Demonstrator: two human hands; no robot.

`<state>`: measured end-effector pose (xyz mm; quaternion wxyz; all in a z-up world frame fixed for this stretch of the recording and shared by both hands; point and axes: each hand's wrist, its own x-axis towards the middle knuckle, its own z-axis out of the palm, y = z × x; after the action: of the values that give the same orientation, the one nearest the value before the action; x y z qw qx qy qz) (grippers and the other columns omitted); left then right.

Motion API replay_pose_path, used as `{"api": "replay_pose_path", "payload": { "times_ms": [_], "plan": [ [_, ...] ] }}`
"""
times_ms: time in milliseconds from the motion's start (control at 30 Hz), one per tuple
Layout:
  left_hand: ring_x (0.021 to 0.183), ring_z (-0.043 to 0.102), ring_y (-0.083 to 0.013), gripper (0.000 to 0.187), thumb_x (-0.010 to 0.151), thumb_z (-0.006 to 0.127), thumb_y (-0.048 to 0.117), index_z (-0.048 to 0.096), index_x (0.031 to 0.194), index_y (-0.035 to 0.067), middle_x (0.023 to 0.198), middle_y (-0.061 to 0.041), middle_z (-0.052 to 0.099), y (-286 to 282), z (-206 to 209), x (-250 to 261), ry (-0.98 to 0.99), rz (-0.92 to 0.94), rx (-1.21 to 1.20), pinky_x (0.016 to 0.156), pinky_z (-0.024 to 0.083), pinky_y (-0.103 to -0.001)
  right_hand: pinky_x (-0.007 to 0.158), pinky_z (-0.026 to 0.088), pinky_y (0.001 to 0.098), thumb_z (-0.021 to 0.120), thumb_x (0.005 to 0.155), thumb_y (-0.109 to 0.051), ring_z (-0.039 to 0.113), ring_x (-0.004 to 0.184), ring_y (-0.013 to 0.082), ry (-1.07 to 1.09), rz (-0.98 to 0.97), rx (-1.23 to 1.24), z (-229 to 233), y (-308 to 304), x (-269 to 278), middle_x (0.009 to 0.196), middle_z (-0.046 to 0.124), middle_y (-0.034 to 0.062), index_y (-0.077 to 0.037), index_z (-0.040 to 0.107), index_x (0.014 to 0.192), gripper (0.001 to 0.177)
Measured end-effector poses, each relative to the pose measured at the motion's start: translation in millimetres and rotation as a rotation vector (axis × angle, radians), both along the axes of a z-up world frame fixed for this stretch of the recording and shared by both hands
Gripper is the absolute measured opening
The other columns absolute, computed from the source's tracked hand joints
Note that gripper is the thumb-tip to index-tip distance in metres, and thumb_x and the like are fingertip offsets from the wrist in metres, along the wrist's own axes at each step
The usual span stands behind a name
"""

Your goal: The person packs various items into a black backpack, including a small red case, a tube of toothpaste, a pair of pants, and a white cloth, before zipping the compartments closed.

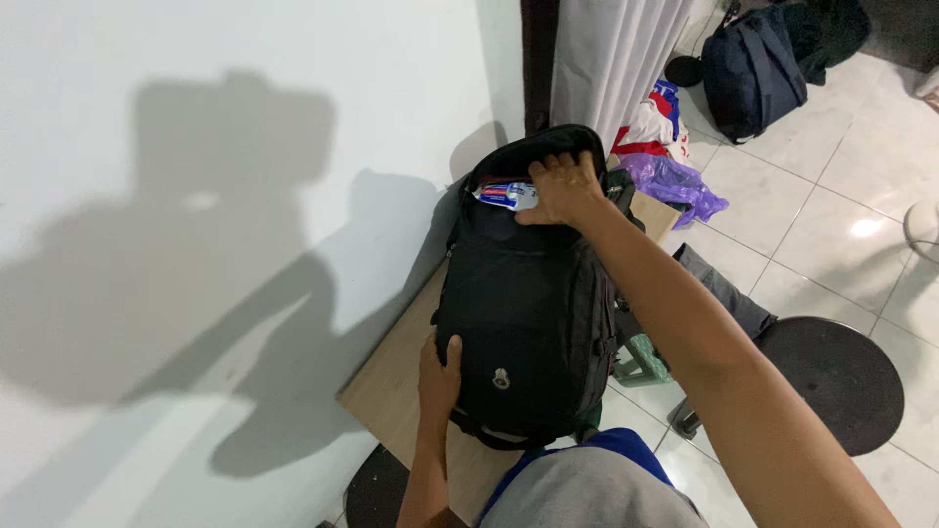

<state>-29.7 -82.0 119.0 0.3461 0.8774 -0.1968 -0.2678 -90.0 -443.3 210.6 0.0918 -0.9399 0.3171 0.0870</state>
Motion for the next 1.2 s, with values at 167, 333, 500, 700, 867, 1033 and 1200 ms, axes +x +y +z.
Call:
{"api": "replay_pose_path", "payload": {
  "times_ms": [167, 333, 500, 700, 867, 1033, 1200],
  "plan": [
    [0.146, 0.04, -0.0361, 0.09, 0.09, 0.045, 0.07, 0.039, 0.155, 0.008, 0.159, -0.019, 0.04, 0, 2, 0, 0.075, 0.051, 0.006, 0.117, 0.033, -0.05, 0.111, 0.047, 0.0505, 0.072, 0.079, -0.056, 0.063, 0.125, 0.0421, -0.093, -0.031, 0.103, -24, -9, 2, 0.133, 0.066, 0.0262, -0.007, 0.049, 0.152, 0.091],
    [0.146, 0.041, -0.0368, 0.088, 0.092, 0.045, 0.069, 0.04, 0.154, 0.007, 0.158, -0.02, 0.042, 1, -6, 4, 0.015, 0.015, -0.021, 0.118, 0.034, -0.049, 0.103, 0.047, 0.0484, 0.073, 0.081, -0.04, 0.064, 0.117, 0.0404, -0.121, 0.001, 0.139, -30, -26, 10, 0.123, 0.066, 0.0241, -0.013, 0.052, 0.144, 0.072],
    [0.146, 0.04, -0.0376, 0.089, 0.092, 0.046, 0.069, 0.039, 0.154, 0.005, 0.158, -0.022, 0.041, 5, -5, 6, 0.04, -0.005, -0.038, 0.118, 0.033, -0.049, 0.098, 0.052, 0.0487, 0.071, 0.086, -0.035, 0.069, 0.106, 0.04, -0.162, 0.057, 0.037, -28, -26, 0, 0.114, 0.072, 0.0236, -0.011, 0.058, 0.139, 0.06],
    [0.143, 0.046, -0.0369, 0.085, 0.093, 0.056, 0.064, 0.046, 0.148, 0.0, 0.153, -0.024, 0.049, -5, 15, 15, -0.02, -0.07, -0.126, 0.118, 0.038, -0.049, 0.078, 0.059, 0.0458, 0.074, 0.086, -0.031, 0.075, 0.087, 0.035, -0.276, 0.12, -0.139, -13, 3, -24, 0.094, 0.075, 0.0202, -0.008, 0.064, 0.13, 0.051],
    [0.145, 0.041, -0.0402, 0.077, 0.093, 0.063, 0.054, 0.05, 0.146, 0.0, 0.154, -0.025, 0.047, -53, 42, 13, -0.4, -0.129, -0.248, 0.118, 0.031, -0.055, 0.07, 0.059, 0.0445, 0.076, 0.085, -0.032, 0.075, 0.078, 0.0313, -0.343, 0.102, -0.227, -9, 24, -43, 0.086, 0.075, 0.0168, -0.008, 0.068, 0.126, 0.049],
    [0.15, 0.037, -0.0427, 0.082, 0.098, 0.06, 0.055, 0.04, 0.154, -0.001, 0.158, -0.027, 0.042, -105, 47, 8, -0.382, -0.352, -0.411, 0.122, 0.028, -0.057, 0.085, 0.052, 0.0468, 0.072, 0.087, -0.026, 0.073, 0.099, 0.0321, -0.624, 0.21, -0.482, -20, 42, -60, 0.109, 0.074, 0.0135, -0.015, 0.068, 0.115, 0.03],
    [0.153, 0.03, -0.0455, 0.1, 0.094, 0.065, 0.06, 0.026, 0.159, -0.005, 0.163, -0.032, 0.031, -152, 22, 14, -0.401, -0.44, -0.4, 0.121, 0.017, -0.066, 0.097, 0.043, 0.0515, 0.069, 0.088, -0.022, 0.068, 0.102, 0.0313, -0.562, 0.192, -0.429, -31, 55, -77, 0.111, 0.071, 0.0131, -0.017, 0.066, 0.12, 0.033]
  ]
}}
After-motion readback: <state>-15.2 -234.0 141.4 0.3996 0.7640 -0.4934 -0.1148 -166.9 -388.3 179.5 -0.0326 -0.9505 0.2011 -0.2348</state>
